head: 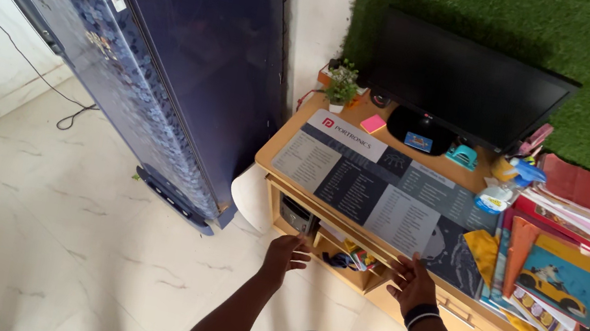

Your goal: The person repeatedly picks up small items from a desk, including papers, a plastic wrapper, a rubber band, and a cloth, and throws them into a nearby trash bin. The person also briefly opens a refrigerator door.

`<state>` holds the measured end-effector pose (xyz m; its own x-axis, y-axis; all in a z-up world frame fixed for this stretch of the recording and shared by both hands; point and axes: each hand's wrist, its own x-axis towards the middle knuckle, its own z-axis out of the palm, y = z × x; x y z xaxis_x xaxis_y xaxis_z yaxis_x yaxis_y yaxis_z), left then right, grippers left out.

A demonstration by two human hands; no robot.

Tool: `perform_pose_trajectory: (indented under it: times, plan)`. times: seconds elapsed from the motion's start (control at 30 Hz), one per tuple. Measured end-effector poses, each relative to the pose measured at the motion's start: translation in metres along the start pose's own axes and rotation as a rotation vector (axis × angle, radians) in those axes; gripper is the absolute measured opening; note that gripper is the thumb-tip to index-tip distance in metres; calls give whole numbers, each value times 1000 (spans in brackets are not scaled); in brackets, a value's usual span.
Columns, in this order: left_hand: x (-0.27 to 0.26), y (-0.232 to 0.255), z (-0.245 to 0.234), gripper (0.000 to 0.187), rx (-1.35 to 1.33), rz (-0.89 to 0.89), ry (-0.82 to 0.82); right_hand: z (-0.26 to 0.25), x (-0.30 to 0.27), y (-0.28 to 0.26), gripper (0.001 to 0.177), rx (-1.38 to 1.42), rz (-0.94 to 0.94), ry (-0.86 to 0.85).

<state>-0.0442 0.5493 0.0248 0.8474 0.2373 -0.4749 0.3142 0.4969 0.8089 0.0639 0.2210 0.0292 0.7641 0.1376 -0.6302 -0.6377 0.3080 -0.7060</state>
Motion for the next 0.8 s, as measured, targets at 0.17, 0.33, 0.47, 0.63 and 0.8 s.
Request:
perform_pose_trajectory:
  times: [0.17, 0.33, 0.47, 0.63, 0.8]
  plan:
    - [18, -15, -19, 38, -12, -37, 78, 18, 24, -4, 52, -51, 20, 10]
    - [49, -26, -15, 31, -47, -5, 73, 22, 72, -21, 52, -92, -4, -39]
    - [79, -10, -1, 30, 26, -1, 65, 30, 99, -42, 51, -102, 39, -4]
    - [115, 10, 30, 31, 5, 4, 22, 28, 126, -67, 45, -87, 78, 3]
    - [149, 3, 72, 28, 2, -83, -23, -14, 143, -65, 42, -84, 90, 63]
